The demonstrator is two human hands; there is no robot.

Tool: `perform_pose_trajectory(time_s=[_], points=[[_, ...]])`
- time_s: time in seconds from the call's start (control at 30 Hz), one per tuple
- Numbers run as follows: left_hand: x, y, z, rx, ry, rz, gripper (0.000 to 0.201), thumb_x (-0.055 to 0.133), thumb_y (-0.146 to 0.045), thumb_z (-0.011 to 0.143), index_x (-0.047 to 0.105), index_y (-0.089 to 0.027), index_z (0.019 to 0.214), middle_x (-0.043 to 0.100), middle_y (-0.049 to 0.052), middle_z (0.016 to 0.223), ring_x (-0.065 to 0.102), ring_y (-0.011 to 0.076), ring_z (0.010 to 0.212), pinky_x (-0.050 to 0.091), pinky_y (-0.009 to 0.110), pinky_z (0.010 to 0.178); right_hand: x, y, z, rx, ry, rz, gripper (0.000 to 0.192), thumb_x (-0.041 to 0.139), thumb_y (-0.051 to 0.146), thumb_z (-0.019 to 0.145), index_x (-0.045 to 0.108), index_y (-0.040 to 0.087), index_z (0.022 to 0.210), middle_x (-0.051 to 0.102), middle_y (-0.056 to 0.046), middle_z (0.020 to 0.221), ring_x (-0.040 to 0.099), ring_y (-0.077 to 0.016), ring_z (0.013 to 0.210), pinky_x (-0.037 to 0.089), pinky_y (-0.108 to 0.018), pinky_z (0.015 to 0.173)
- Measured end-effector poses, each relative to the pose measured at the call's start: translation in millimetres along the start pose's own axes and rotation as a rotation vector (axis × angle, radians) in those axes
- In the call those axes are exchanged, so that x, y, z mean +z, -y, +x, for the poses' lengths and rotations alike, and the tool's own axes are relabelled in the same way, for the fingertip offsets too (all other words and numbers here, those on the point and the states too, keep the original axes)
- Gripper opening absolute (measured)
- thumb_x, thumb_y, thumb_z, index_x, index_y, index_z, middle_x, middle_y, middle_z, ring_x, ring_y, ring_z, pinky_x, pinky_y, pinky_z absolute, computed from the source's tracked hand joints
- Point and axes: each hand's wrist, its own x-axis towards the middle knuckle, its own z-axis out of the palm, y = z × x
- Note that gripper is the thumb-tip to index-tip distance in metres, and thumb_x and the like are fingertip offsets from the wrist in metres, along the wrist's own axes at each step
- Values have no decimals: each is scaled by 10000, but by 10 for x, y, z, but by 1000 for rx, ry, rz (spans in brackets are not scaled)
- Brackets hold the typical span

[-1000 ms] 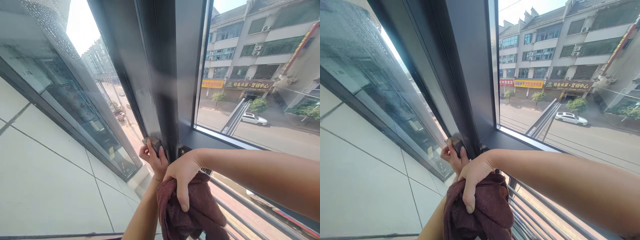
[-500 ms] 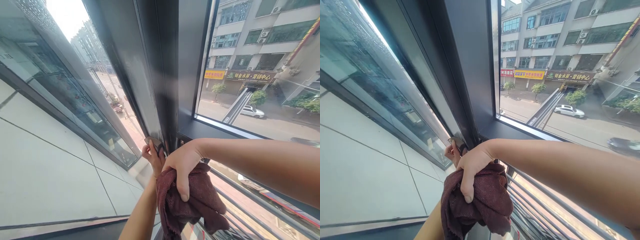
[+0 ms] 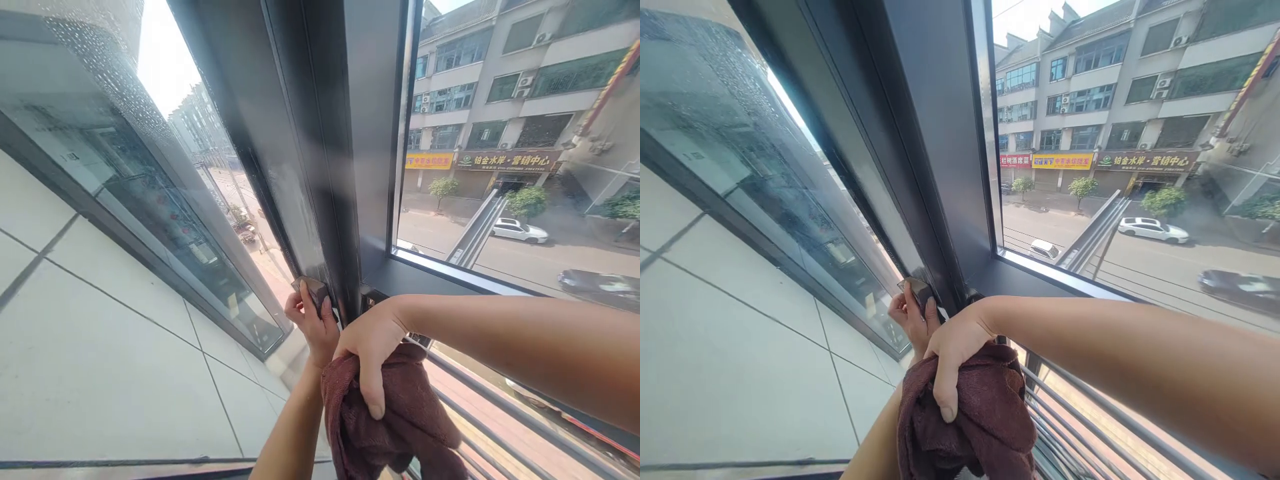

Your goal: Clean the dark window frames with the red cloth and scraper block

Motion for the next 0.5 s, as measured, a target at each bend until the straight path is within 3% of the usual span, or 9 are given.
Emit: perform_pose_trajectory(time_s=[0.03,0.13,0.2,0.27,0.37,0.4,0.43,0.5], points=[[7,-41,134,1,-35,-11,516,447,-327,914,406,-135,1391,398,129,1093,428,202,1024,436,366,885,-4,1,2,3,-1,-1,509,817,257,476,638,160,943,672,24,878,647,-207,877,548,-266,764],[15,-394,998,128,-207,-5,528,429,-380,918,443,-82,1353,377,119,1054,407,212,1065,372,420,1002,-11,5,10,41,14,14,517,822,249,454,638,170,930,676,26,863,654,-212,858,555,-274,738],[9,-563,1383,198,-283,22,544,393,-398,926,439,-66,1355,370,118,1056,393,219,1095,357,428,1021,-9,3,18,57,17,37,533,830,248,425,635,168,915,678,25,837,659,-217,832,559,-282,716],[-6,-507,1218,198,-273,27,552,396,-372,929,405,-55,1381,375,135,1084,395,226,1103,382,414,996,-2,-4,31,41,1,52,532,832,252,414,637,161,900,677,25,821,661,-215,812,561,-282,708],[-21,-128,288,72,-43,65,542,449,-330,918,328,-230,1437,378,110,1110,433,224,1055,462,382,860,4,-20,56,3,-7,41,526,833,259,412,643,159,892,679,29,818,665,-211,809,561,-276,719],[-15,-17,37,84,-76,55,516,441,-364,917,351,-276,1418,376,95,1068,458,223,999,481,379,789,4,-24,62,-2,-6,32,528,834,260,408,646,161,892,680,32,817,666,-211,812,561,-274,720],[-4,44,-88,96,-65,42,506,444,-387,913,361,-308,1405,378,85,1049,468,221,968,488,380,761,2,-27,67,-1,-6,23,526,834,262,407,649,162,890,680,33,815,666,-212,814,561,-273,720],[14,-29,105,53,-96,21,507,443,-394,907,372,-288,1398,380,89,1059,460,229,994,480,419,837,-4,-28,67,10,-17,18,512,833,264,414,652,163,882,682,33,812,666,-210,816,560,-268,716]])
